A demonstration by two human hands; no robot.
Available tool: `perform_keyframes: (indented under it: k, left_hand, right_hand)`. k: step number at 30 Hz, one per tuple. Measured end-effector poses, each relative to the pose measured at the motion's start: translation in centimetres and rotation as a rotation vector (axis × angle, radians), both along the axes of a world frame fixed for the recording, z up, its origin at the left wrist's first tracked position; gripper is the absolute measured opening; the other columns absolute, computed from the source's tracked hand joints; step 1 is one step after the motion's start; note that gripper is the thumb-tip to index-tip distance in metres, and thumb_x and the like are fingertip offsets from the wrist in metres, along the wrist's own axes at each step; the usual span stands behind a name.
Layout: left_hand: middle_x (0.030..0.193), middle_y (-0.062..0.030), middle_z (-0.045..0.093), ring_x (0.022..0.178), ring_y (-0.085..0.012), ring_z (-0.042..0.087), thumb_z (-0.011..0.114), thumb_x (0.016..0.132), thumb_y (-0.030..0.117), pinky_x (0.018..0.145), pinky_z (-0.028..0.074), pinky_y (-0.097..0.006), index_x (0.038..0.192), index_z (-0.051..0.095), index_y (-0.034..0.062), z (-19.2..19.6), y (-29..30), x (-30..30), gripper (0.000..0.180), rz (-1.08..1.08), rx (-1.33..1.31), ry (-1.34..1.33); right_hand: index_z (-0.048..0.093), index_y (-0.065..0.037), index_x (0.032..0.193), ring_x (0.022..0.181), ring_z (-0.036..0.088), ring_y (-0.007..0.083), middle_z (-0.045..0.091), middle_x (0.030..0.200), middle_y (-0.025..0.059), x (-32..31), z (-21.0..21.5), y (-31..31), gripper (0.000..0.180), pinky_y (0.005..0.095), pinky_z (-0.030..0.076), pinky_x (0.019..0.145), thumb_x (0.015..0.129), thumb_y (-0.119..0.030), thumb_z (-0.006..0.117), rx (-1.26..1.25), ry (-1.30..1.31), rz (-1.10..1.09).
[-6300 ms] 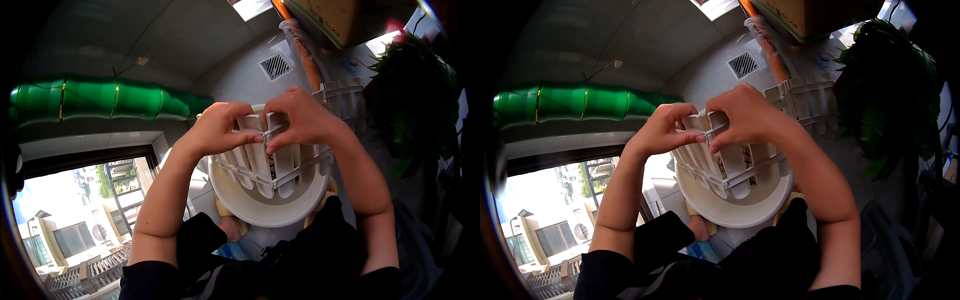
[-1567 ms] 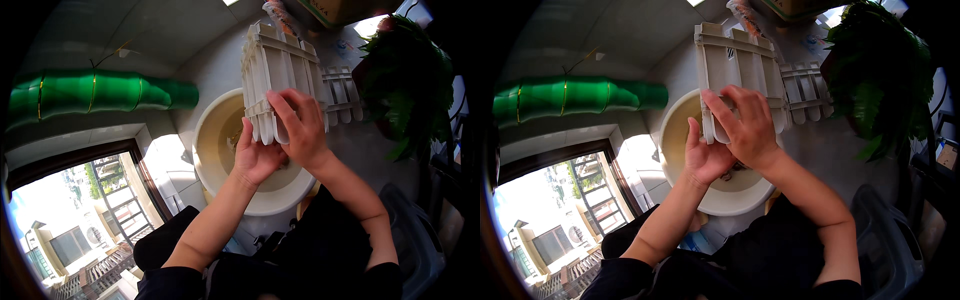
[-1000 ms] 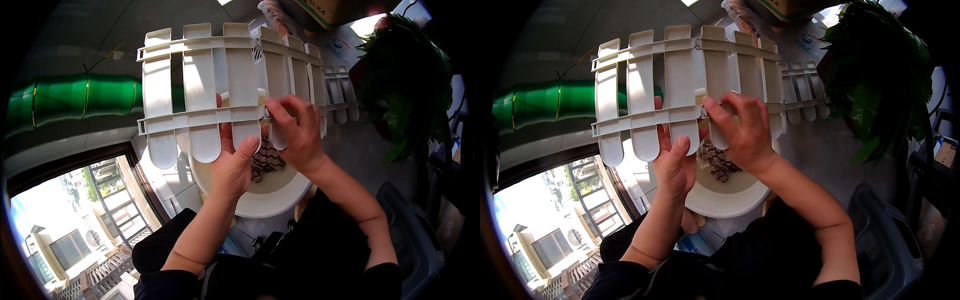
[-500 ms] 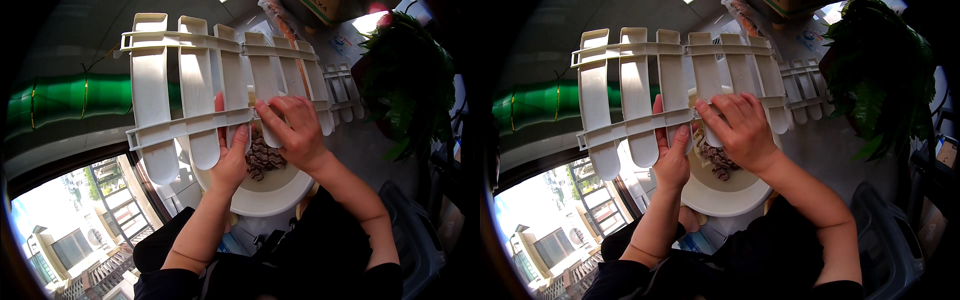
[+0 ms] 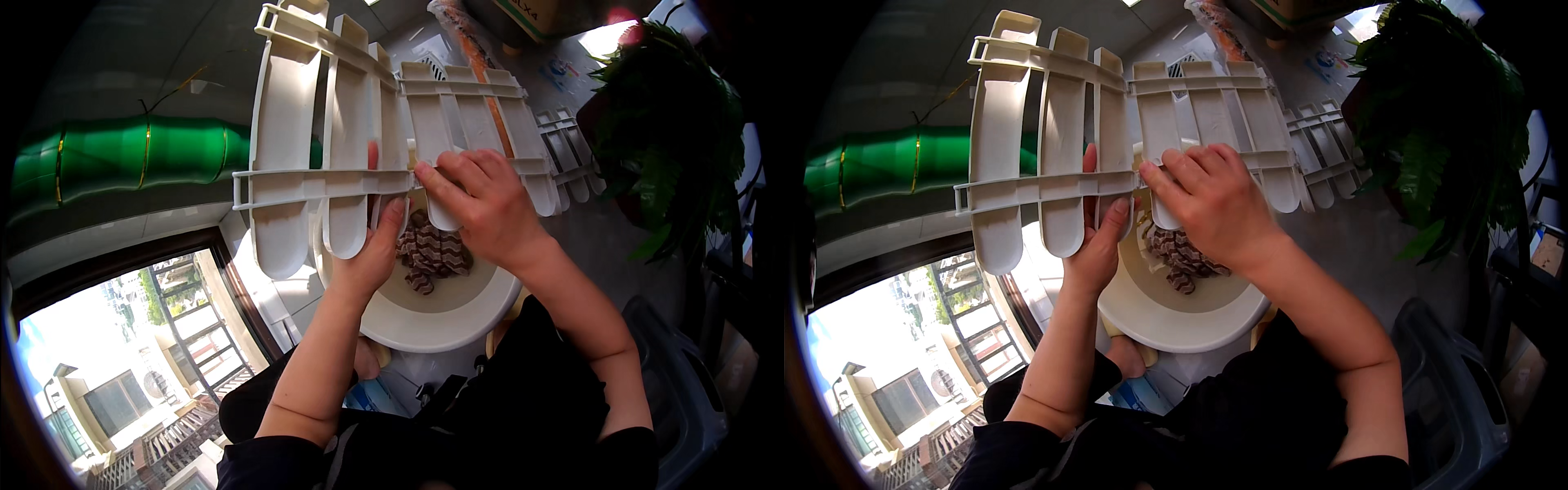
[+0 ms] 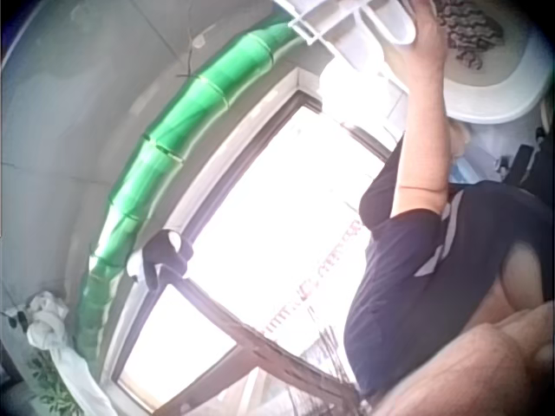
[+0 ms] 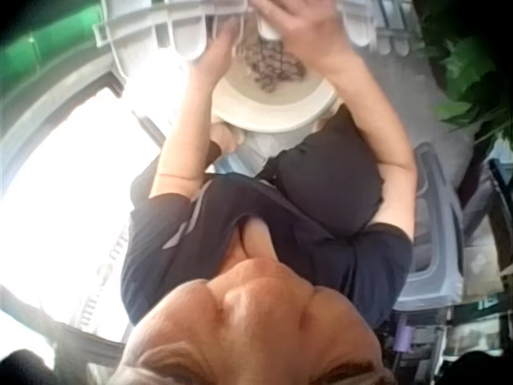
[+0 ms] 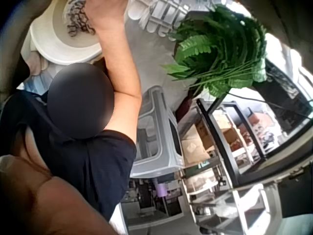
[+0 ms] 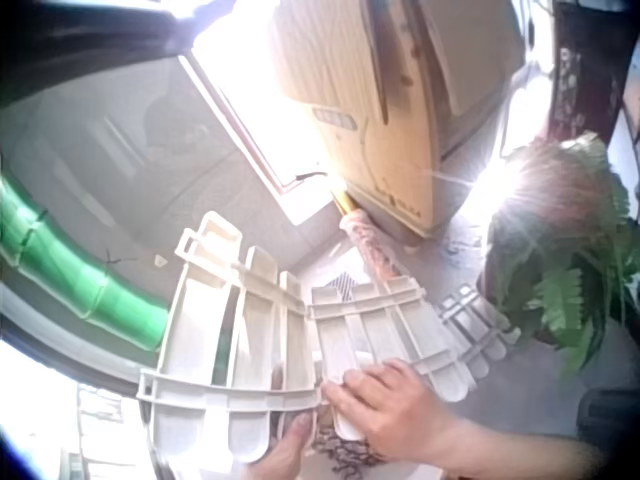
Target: The person disassembles sections of a white plastic decorative fence by hand, pulling the pieces apart and placing them into a white plastic tub.
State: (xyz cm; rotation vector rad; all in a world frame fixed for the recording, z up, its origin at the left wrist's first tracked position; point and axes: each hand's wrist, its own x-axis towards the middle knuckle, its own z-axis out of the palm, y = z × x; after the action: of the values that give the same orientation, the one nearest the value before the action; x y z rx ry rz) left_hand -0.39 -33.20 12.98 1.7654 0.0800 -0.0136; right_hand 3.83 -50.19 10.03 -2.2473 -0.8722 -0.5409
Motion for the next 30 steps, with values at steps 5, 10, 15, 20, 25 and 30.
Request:
perform_keyframes:
  k: [5, 10, 15, 20, 25, 30]
  left_hand:
    - [0.133, -0.0072, 0.039, 0.114, -0.0189, 0.047, 0.047, 0.087, -0.002, 0.09, 0.047, -0.033, 0.14, 0.024, 0.0098, 1.4, -1.8, 0.7, 0.06, 0.214, -0.193, 0.111]
    - [0.139, -0.0084, 0.033, 0.116, -0.0208, 0.046, 0.041, 0.085, -0.008, 0.09, 0.046, -0.034, 0.139, 0.023, 0.0084, 0.9, -3.7, 0.5, 0.059, 0.344, -0.346, 0.139]
    - [0.142, -0.0075, 0.029, 0.122, -0.0213, 0.041, 0.042, 0.085, -0.008, 0.094, 0.042, -0.032, 0.14, 0.021, 0.0076, -0.1, -4.1, -0.1, 0.061, 0.303, -0.222, 0.095]
    - [0.143, -0.0074, 0.03, 0.125, -0.0213, 0.036, 0.044, 0.084, -0.009, 0.099, 0.036, -0.03, 0.139, 0.022, 0.0058, 0.5, -4.9, 0.1, 0.061, 0.289, -0.056, 0.004]
    - [0.137, -0.009, 0.035, 0.119, -0.0222, 0.043, 0.045, 0.084, -0.009, 0.094, 0.044, -0.035, 0.137, 0.026, 0.0059, 1.2, -4.3, 0.7, 0.059, 0.208, -0.267, -0.005]
    - [0.134, -0.0099, 0.038, 0.12, -0.024, 0.043, 0.045, 0.084, -0.009, 0.095, 0.044, -0.034, 0.138, 0.027, 0.0118, 2.1, -3.7, 1.0, 0.061, 0.223, -0.647, 0.253]
  right_hand:
    - [0.058, -0.008, 0.109, 0.096, 0.054, 0.0229, 0.055, 0.102, 0.007, -0.2, 0.1, 0.5, 0.034, 0.0413, 0.04, 0.086, 0.075, -0.013, 0.054, -0.046, 0.049, -0.04]
    - [0.054, -0.004, 0.113, 0.105, 0.051, 0.0292, 0.052, 0.111, 0.0105, -1.9, -0.3, 1.5, 0.041, 0.0472, 0.037, 0.091, 0.075, -0.019, 0.059, -0.082, 0.133, -0.109]
    - [0.056, 0.002, 0.106, 0.102, 0.053, 0.0331, 0.057, 0.104, 0.0152, -1.6, -1.2, 2.7, 0.039, 0.0459, 0.038, 0.092, 0.073, -0.018, 0.06, -0.082, 0.045, -0.234]
    - [0.058, 0.004, 0.101, 0.098, 0.055, 0.0343, 0.059, 0.099, 0.0183, -1.0, -1.0, 2.3, 0.033, 0.0448, 0.042, 0.088, 0.072, -0.013, 0.057, -0.121, -0.025, -0.253]
    - [0.059, 0.005, 0.099, 0.094, 0.057, 0.0342, 0.059, 0.093, 0.0168, -0.3, 0.8, 0.6, 0.031, 0.0417, 0.046, 0.084, 0.072, -0.011, 0.056, -0.092, -0.014, -0.181]
    - [0.057, 0.004, 0.105, 0.093, 0.059, 0.0347, 0.061, 0.1, 0.0166, -0.3, 1.7, 0.0, 0.035, 0.0394, 0.048, 0.082, 0.071, -0.005, 0.057, -0.029, 0.115, -0.144]
